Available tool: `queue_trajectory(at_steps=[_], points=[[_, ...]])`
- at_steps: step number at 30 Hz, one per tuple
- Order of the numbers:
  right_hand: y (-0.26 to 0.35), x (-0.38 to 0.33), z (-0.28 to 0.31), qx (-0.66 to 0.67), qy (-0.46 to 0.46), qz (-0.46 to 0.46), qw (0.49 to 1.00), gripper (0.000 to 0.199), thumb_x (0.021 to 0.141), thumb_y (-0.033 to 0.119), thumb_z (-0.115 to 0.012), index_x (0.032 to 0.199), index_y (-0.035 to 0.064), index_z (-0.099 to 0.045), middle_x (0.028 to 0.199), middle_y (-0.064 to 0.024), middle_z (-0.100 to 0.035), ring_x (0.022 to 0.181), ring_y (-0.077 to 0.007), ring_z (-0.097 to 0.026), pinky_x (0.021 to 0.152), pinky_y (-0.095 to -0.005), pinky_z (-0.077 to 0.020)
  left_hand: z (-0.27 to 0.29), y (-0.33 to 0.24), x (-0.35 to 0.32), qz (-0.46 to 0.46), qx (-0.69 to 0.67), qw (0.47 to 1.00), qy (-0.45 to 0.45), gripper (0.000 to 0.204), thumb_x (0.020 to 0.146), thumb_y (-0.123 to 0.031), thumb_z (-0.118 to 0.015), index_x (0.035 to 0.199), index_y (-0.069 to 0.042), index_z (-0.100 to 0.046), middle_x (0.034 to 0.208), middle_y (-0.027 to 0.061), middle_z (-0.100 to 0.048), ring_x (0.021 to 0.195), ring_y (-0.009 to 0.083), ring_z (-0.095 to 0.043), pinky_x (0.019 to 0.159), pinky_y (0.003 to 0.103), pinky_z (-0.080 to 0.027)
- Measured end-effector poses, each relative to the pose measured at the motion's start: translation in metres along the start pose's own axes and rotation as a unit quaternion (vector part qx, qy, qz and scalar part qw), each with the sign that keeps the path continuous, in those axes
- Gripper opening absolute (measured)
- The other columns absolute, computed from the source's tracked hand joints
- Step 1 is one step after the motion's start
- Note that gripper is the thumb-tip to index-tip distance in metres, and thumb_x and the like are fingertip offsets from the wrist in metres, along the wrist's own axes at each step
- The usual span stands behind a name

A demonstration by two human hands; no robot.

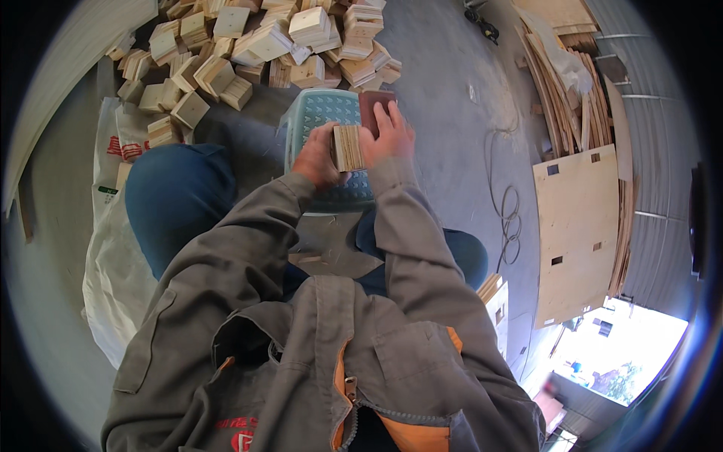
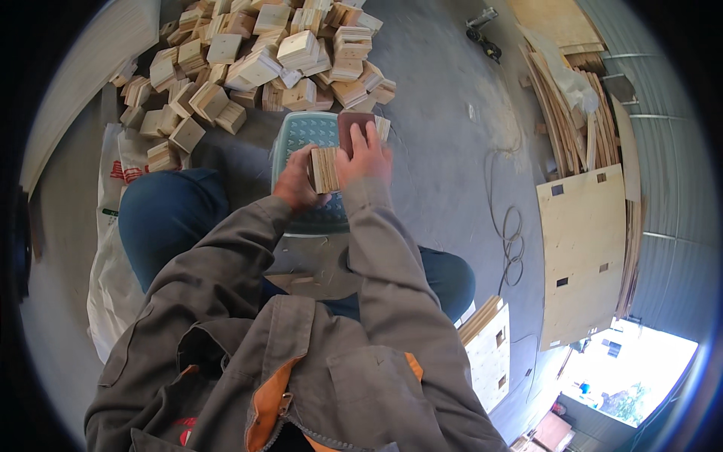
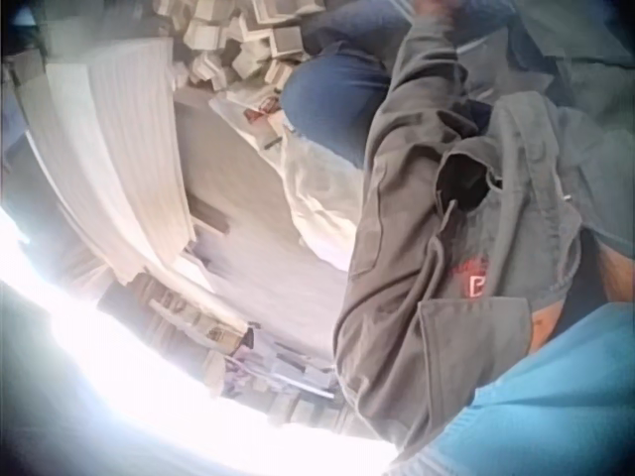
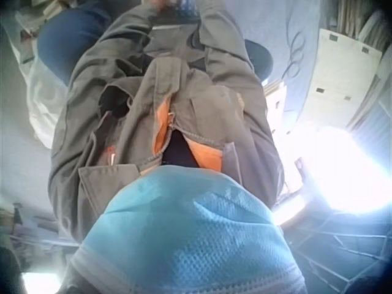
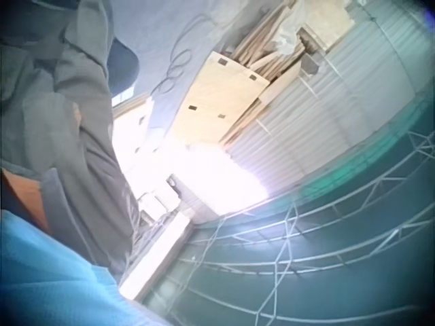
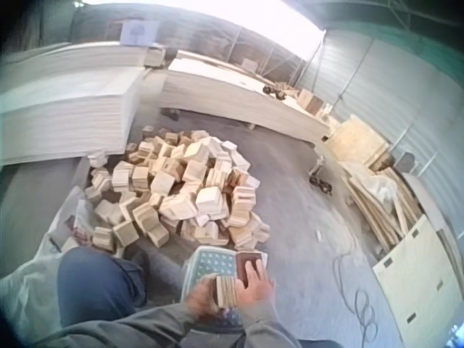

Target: The person sits on the floor and sands small wooden blocks one by one using a sanding block. They repeatedly pick up a block, sand its surfaces, and place it into a growing stack nearby.

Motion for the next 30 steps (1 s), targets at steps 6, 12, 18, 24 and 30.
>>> queue_trajectory(at_steps=[6,12,18,24,30], points=[[0.019,-0.103,0.036,0.024,0.028,0.065,0.997,0.064,0.084,0.026,-0.077,0.147,0.0188,-0.065,0.163,-0.0091,-0.049,0.114,-0.0407,-0.059,0.104,-0.0502,-0.0502,0.006,0.004,-0.003,-0.012,0.034,0.999,-0.021,0.11,0.063,-0.016,-0.096,0.155,-0.006,-0.038,0.144,0.0238,-0.051,0.134,0.0438,-0.054,0.113,0.046,-0.049],[0.019,-0.136,0.055,0.048,0.029,0.05,0.997,0.067,0.08,0.021,-0.082,0.146,0.0178,-0.066,0.164,-0.0091,-0.048,0.112,-0.0381,-0.059,0.102,-0.0503,-0.0508,0.004,0.001,-0.003,-0.019,0.024,0.999,-0.008,0.105,0.066,-0.018,-0.095,0.154,-0.006,-0.04,0.143,0.0232,-0.052,0.133,0.0436,-0.055,0.112,0.045,-0.05],[0.03,-0.066,0.032,0.007,0.029,0.012,0.999,0.06,0.086,0.025,-0.077,0.146,0.0224,-0.066,0.163,-0.0042,-0.049,0.115,-0.0376,-0.059,0.102,-0.0508,-0.0509,0.006,0.005,-0.004,0.0,0.018,1.0,-0.002,0.101,0.064,-0.015,-0.094,0.15,-0.008,-0.042,0.142,0.0225,-0.052,0.134,0.0428,-0.053,0.113,0.045,-0.049],[0.022,0.024,0.01,-0.055,0.088,-0.1,0.99,0.057,0.092,0.029,-0.071,0.148,0.0278,-0.063,0.165,-0.0006,-0.048,0.122,-0.0387,-0.06,0.106,-0.0506,-0.0505,0.004,-0.007,0.0,-0.006,0.008,1.0,0.008,0.1,0.065,-0.015,-0.093,0.15,-0.009,-0.042,0.142,0.0223,-0.053,0.135,0.0435,-0.051,0.114,0.047,-0.048],[0.026,-0.031,0.017,-0.027,0.029,0.005,0.999,0.058,0.09,0.03,-0.072,0.148,0.0213,-0.064,0.164,-0.0067,-0.048,0.118,-0.0408,-0.059,0.107,-0.0498,-0.0488,0.007,0.003,-0.003,-0.004,0.01,1.0,-0.004,0.099,0.066,-0.014,-0.093,0.15,-0.007,-0.042,0.141,0.0226,-0.053,0.136,0.0434,-0.051,0.114,0.046,-0.048]])
Point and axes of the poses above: each hand's wrist, its own x-axis towards the middle knuckle, its own z-axis out of the back of the hand, y = z × x, the point moved 5 cm from there along x, towards the middle knuckle
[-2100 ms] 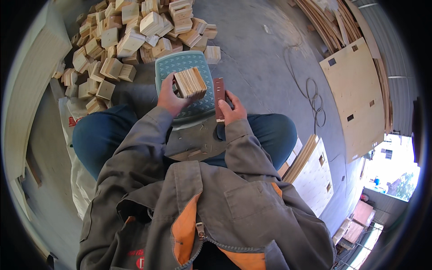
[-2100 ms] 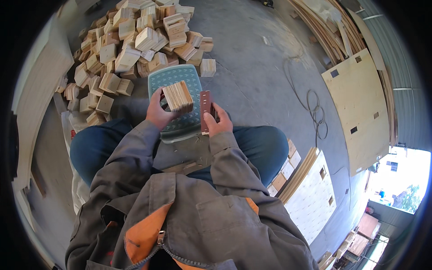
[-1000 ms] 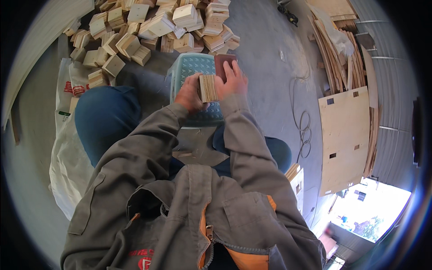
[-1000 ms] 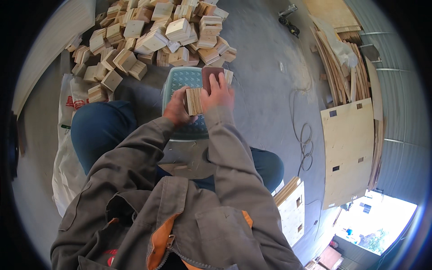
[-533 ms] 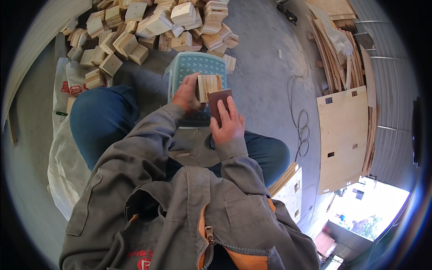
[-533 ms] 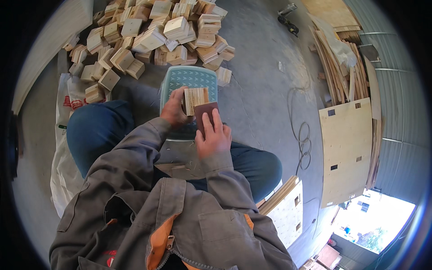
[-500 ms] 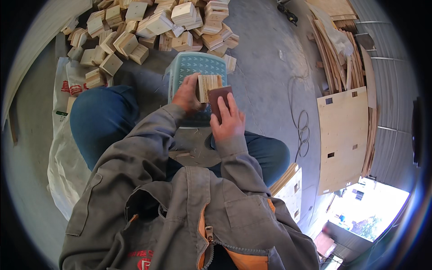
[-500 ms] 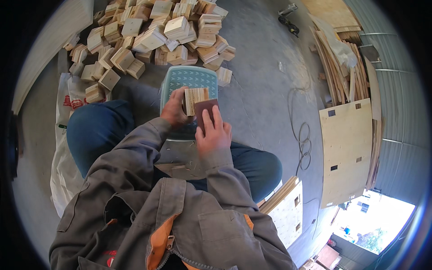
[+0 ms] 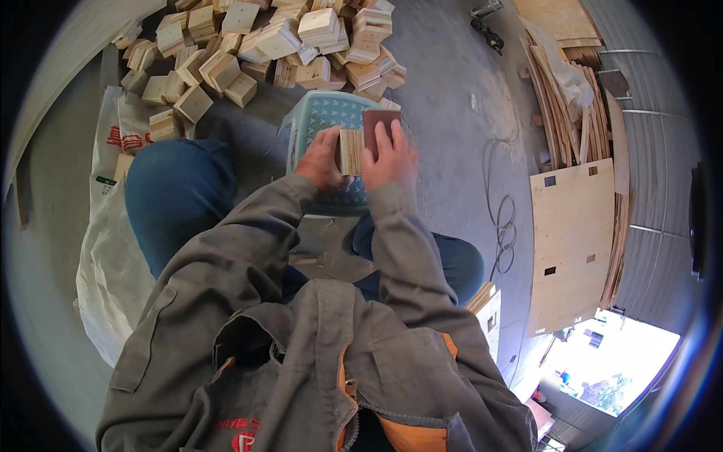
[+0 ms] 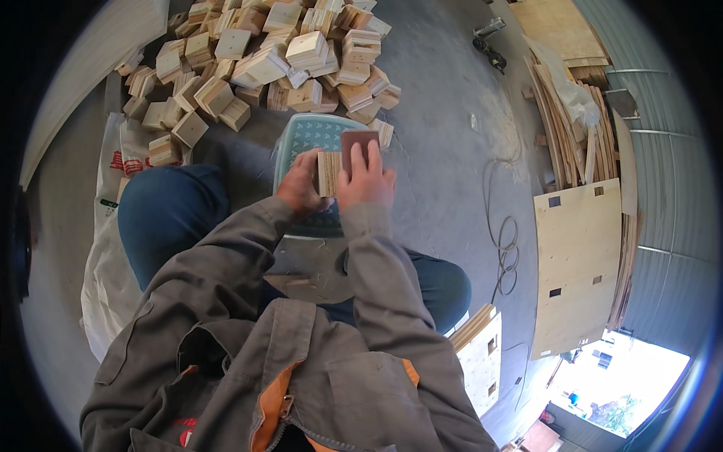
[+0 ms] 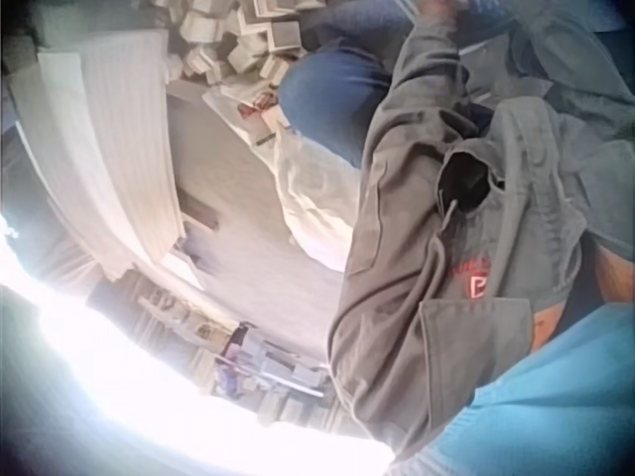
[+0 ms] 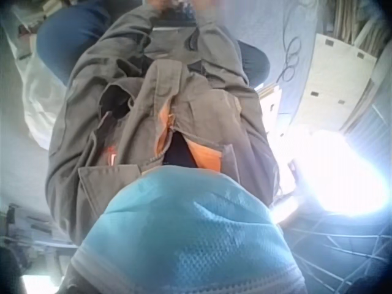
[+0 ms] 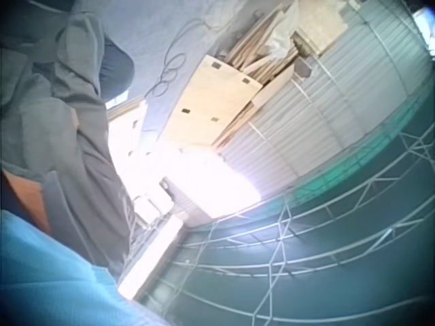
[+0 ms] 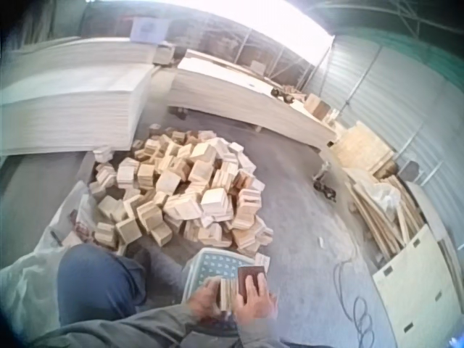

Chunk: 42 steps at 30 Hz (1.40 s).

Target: The person sits on the floor and sands small wooden blocks one by one using a sanding block. They repeatedly pick up a block, sand its surfaces, and place it into a growing stack nearby.

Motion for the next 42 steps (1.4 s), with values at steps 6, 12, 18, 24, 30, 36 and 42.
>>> queue_trajectory(at_steps=[6,12,18,24,30,36,42], points=[[-0.004,-0.111,0.028,0.063,0.005,0.044,0.997,0.064,0.084,0.025,-0.08,0.146,0.0214,-0.066,0.164,-0.0069,-0.047,0.11,-0.0392,-0.058,0.101,-0.0506,-0.0503,0.001,-0.003,0.0,0.002,0.01,1.0,0.0,0.1,0.065,-0.016,-0.093,0.151,-0.007,-0.042,0.145,0.0232,-0.051,0.137,0.0441,-0.052,0.115,0.046,-0.048],[-0.004,-0.12,0.039,0.028,0.018,0.041,0.999,0.066,0.082,0.025,-0.082,0.145,0.0187,-0.067,0.163,-0.0107,-0.048,0.114,-0.0382,-0.057,0.102,-0.0505,-0.0486,-0.002,-0.005,0.001,0.01,0.008,1.0,0.0,0.103,0.063,-0.013,-0.094,0.151,-0.006,-0.042,0.144,0.0224,-0.052,0.138,0.0424,-0.052,0.116,0.044,-0.047],[-0.025,-0.118,0.032,0.125,0.0,0.046,0.991,0.067,0.081,0.024,-0.083,0.146,0.0168,-0.065,0.161,-0.0156,-0.05,0.123,-0.0396,-0.058,0.105,-0.0493,-0.0485,-0.003,-0.002,0.0,0.006,0.013,1.0,-0.001,0.104,0.063,-0.013,-0.096,0.151,-0.005,-0.042,0.144,0.0218,-0.052,0.137,0.0416,-0.052,0.116,0.044,-0.047],[-0.019,-0.113,0.04,0.136,-0.021,0.047,0.989,0.064,0.081,0.022,-0.082,0.143,0.0143,-0.067,0.154,-0.0169,-0.057,0.122,-0.0395,-0.061,0.105,-0.0492,-0.0495,-0.005,0.0,0.0,-0.001,0.015,1.0,-0.011,0.104,0.063,-0.015,-0.096,0.151,-0.004,-0.042,0.144,0.0221,-0.052,0.137,0.0415,-0.053,0.116,0.044,-0.047],[-0.017,-0.107,0.05,0.132,-0.015,0.05,0.99,0.059,0.079,0.019,-0.083,0.137,0.0114,-0.071,0.15,-0.0177,-0.06,0.119,-0.0403,-0.063,0.103,-0.0493,-0.0514,-0.002,-0.003,0.002,0.004,0.008,1.0,-0.013,0.1,0.065,-0.014,-0.094,0.151,-0.005,-0.043,0.145,0.0224,-0.052,0.138,0.042,-0.052,0.116,0.044,-0.047],[-0.027,-0.115,0.069,0.137,-0.025,0.043,0.989,0.06,0.077,0.016,-0.084,0.135,0.0087,-0.071,0.15,-0.0188,-0.061,0.119,-0.04,-0.064,0.102,-0.0485,-0.052,-0.001,-0.004,-0.001,0.002,-0.003,1.0,-0.015,0.099,0.066,-0.015,-0.094,0.151,-0.006,-0.043,0.145,0.0212,-0.051,0.138,0.0428,-0.051,0.116,0.045,-0.046],[-0.005,-0.091,0.05,0.128,-0.067,0.117,0.983,0.06,0.08,0.019,-0.084,0.138,0.01,-0.07,0.152,-0.0188,-0.058,0.117,-0.0376,-0.063,0.103,-0.0481,-0.0497,-0.001,-0.003,-0.002,0.017,0.006,1.0,-0.014,0.097,0.068,-0.017,-0.093,0.15,-0.008,-0.043,0.145,0.0219,-0.051,0.138,0.0433,-0.051,0.115,0.046,-0.046]])
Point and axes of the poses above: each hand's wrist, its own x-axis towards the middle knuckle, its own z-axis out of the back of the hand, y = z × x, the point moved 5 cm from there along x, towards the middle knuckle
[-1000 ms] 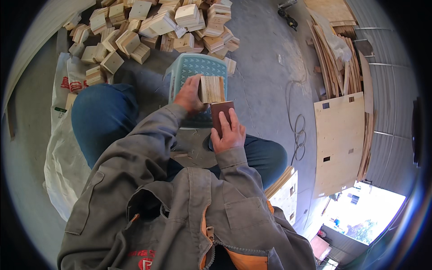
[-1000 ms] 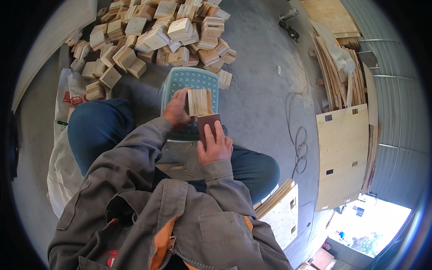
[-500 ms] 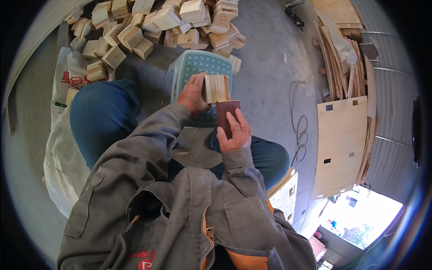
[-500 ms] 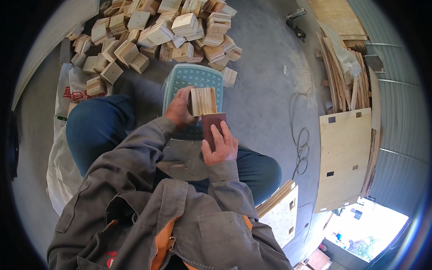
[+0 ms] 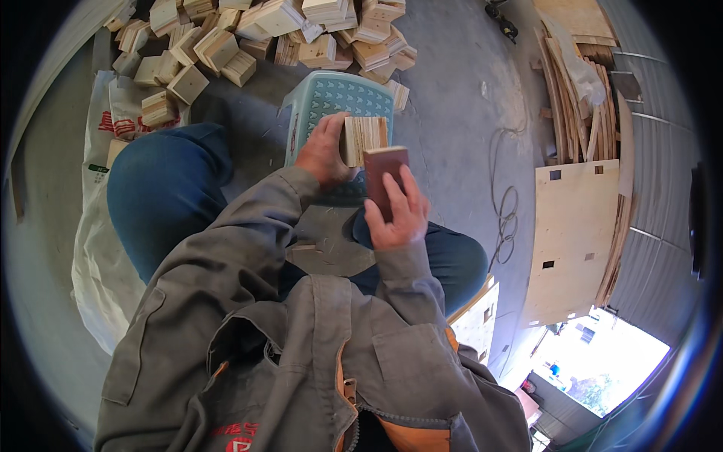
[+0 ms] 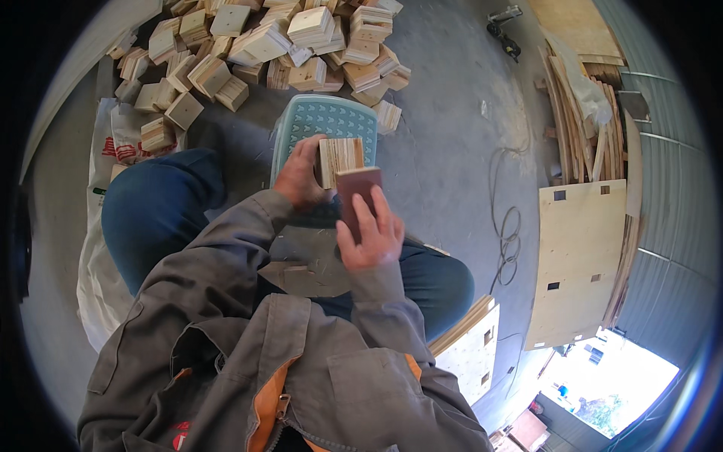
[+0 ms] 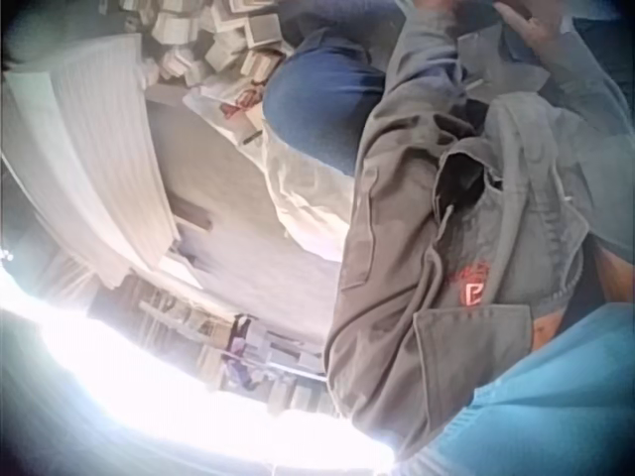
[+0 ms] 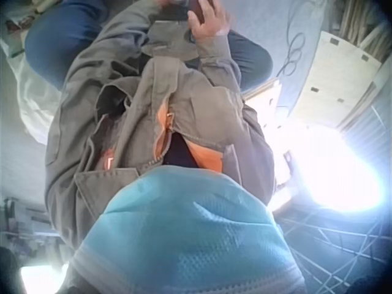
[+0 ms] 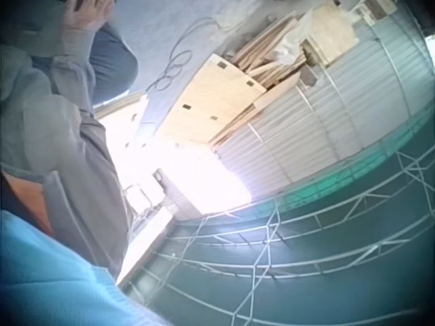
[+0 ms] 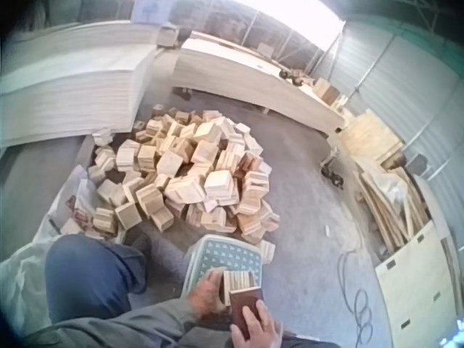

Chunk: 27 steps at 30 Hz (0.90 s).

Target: The person sits on the floor and sands small wooden blocks one by one using a sanding block. They repeatedly pick up a block, sand its surfaces, and place it into a growing stack nearby.

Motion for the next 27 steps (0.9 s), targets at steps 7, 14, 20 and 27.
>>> queue_trajectory(at_steps=[7,14,20,27], points=[[-0.02,0.065,-0.06,-0.036,0.014,-0.047,0.998,0.055,0.082,0.021,-0.081,0.136,0.0152,-0.072,0.152,-0.0144,-0.059,0.125,-0.0379,-0.061,0.107,-0.048,-0.0484,-0.006,0.01,0.004,-0.039,-0.007,0.999,-0.025,0.097,0.068,-0.019,-0.092,0.151,-0.008,-0.042,0.146,0.022,-0.051,0.137,0.0442,-0.052,0.115,0.047,-0.047],[-0.046,0.134,-0.069,-0.08,0.076,-0.174,0.979,0.053,0.088,0.029,-0.075,0.14,0.0201,-0.071,0.155,-0.0087,-0.057,0.12,-0.039,-0.06,0.108,-0.0494,-0.0492,-0.006,0.0,0.004,-0.006,0.0,1.0,0.01,0.098,0.067,-0.018,-0.093,0.15,-0.008,-0.042,0.144,0.0217,-0.052,0.137,0.0423,-0.051,0.115,0.046,-0.047],[-0.025,0.065,-0.056,-0.044,0.034,-0.054,0.997,0.058,0.085,0.026,-0.08,0.141,0.0173,-0.07,0.157,-0.0122,-0.054,0.121,-0.04,-0.059,0.108,-0.0504,-0.048,-0.003,0.005,0.004,-0.008,0.003,1.0,0.001,0.098,0.069,-0.024,-0.094,0.151,-0.011,-0.043,0.147,0.0212,-0.051,0.138,0.0438,-0.051,0.115,0.046,-0.047],[0.01,-0.006,-0.025,-0.015,0.052,-0.023,0.998,0.063,0.079,0.02,-0.084,0.14,0.0167,-0.07,0.157,-0.0136,-0.054,0.116,-0.0367,-0.06,0.102,-0.0488,-0.0494,-0.008,0.01,0.003,-0.032,-0.015,0.999,-0.014,0.093,0.075,-0.031,-0.093,0.15,-0.008,-0.044,0.145,0.0233,-0.052,0.137,0.0443,-0.053,0.115,0.047,-0.047]])
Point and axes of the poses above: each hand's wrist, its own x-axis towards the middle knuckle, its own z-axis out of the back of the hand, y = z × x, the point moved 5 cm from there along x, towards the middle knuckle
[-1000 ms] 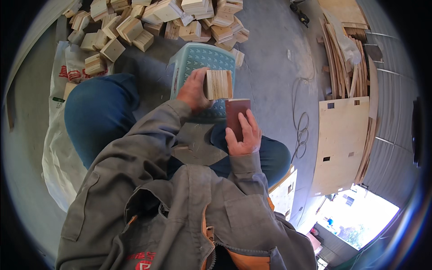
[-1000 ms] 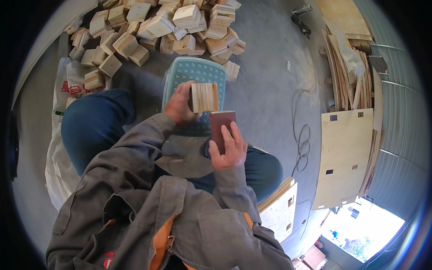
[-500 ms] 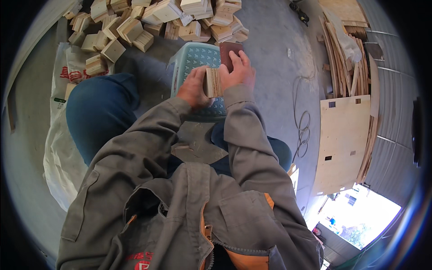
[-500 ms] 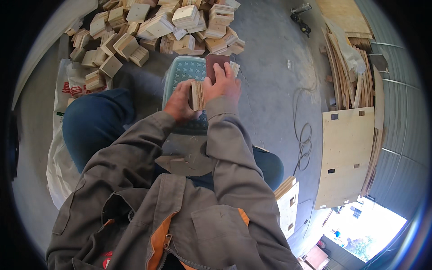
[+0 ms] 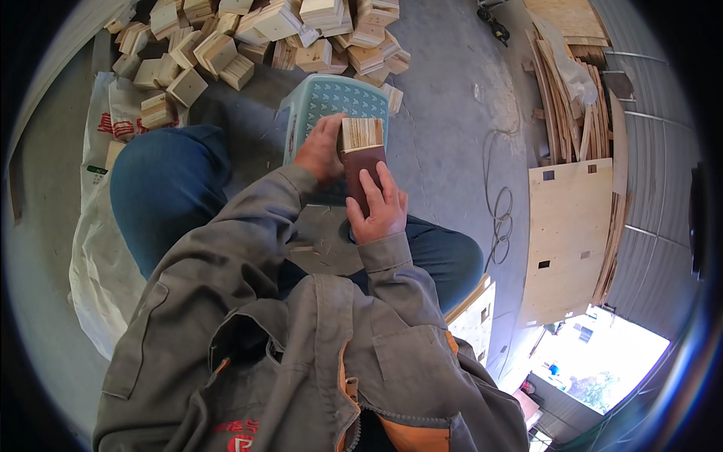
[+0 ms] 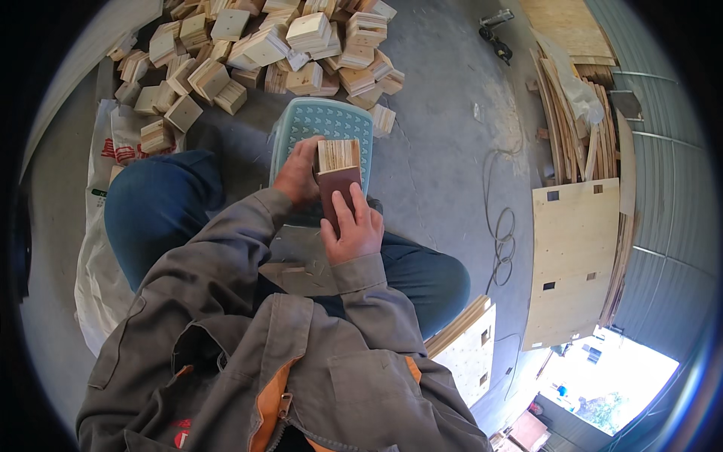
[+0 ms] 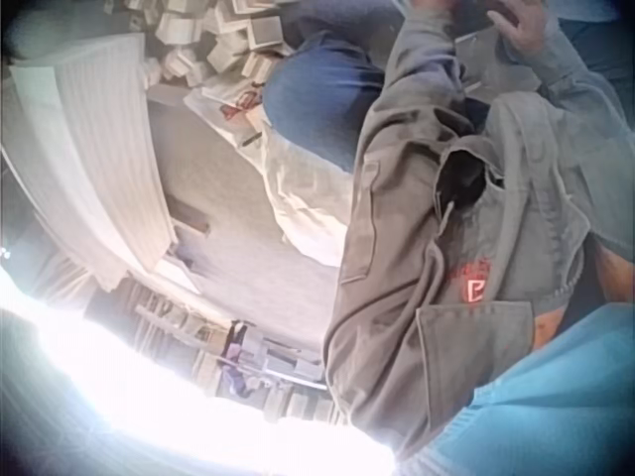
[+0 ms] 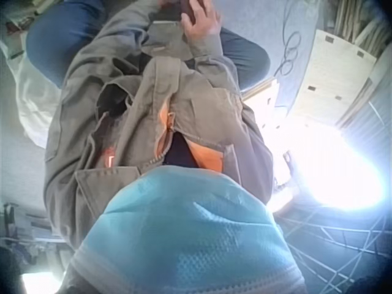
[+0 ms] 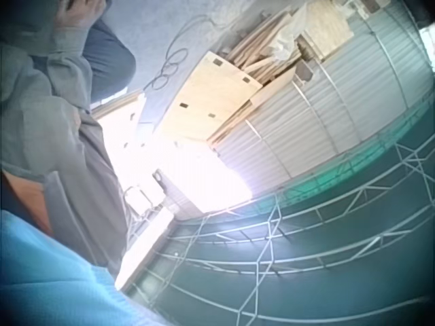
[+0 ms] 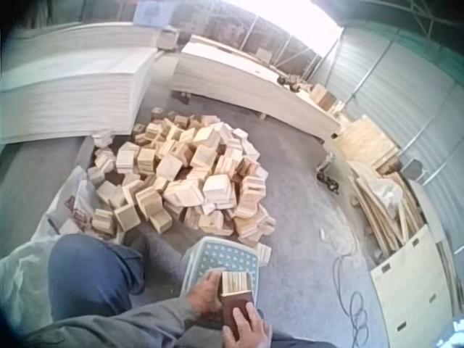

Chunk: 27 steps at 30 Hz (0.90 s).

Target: The person sits on the floor and sands small wooden blocks one by one using a sanding block. They repeatedly pick up a block, sand its surfaces, and place it into a growing stack nearby.

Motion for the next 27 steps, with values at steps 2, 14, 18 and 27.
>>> queue_trajectory(at_steps=[2,14,18,27], points=[[-0.001,0.007,-0.001,0.005,-0.006,-0.001,1.0,0.063,0.078,0.019,-0.084,0.139,0.0169,-0.071,0.156,-0.013,-0.055,0.115,-0.0369,-0.06,0.102,-0.0487,-0.0497,0.0,0.001,0.0,0.002,-0.002,1.0,0.0,0.092,0.075,-0.031,-0.093,0.15,-0.008,-0.044,0.145,0.0232,-0.052,0.137,0.0442,-0.053,0.115,0.047,-0.047],[-0.028,0.157,-0.034,-0.038,0.066,-0.163,0.984,0.053,0.088,0.027,-0.075,0.14,0.0183,-0.07,0.155,-0.013,-0.057,0.131,-0.0397,-0.058,0.114,-0.0479,-0.0455,0.002,-0.01,0.001,0.03,0.013,0.999,0.022,0.101,0.066,-0.022,-0.092,0.152,-0.01,-0.041,0.147,0.0198,-0.051,0.139,0.0425,-0.051,0.116,0.046,-0.046],[-0.033,0.125,-0.04,-0.045,-0.007,-0.078,0.996,0.055,0.088,0.028,-0.076,0.141,0.0175,-0.069,0.157,-0.0126,-0.055,0.128,-0.0406,-0.058,0.114,-0.05,-0.0444,0.002,-0.007,0.001,0.035,0.024,0.999,0.018,0.101,0.066,-0.024,-0.093,0.152,-0.01,-0.041,0.147,0.02,-0.051,0.139,0.0426,-0.051,0.117,0.046,-0.046],[-0.006,-0.008,0.002,0.0,0.009,-0.02,1.0,0.064,0.081,0.021,-0.083,0.142,0.0167,-0.068,0.159,-0.0147,-0.052,0.121,-0.0384,-0.059,0.106,-0.0505,-0.048,0.001,-0.002,-0.001,0.006,0.015,1.0,0.0,0.098,0.074,-0.035,-0.093,0.153,-0.007,-0.042,0.146,0.0234,-0.051,0.138,0.0436,-0.052,0.116,0.047,-0.046]])
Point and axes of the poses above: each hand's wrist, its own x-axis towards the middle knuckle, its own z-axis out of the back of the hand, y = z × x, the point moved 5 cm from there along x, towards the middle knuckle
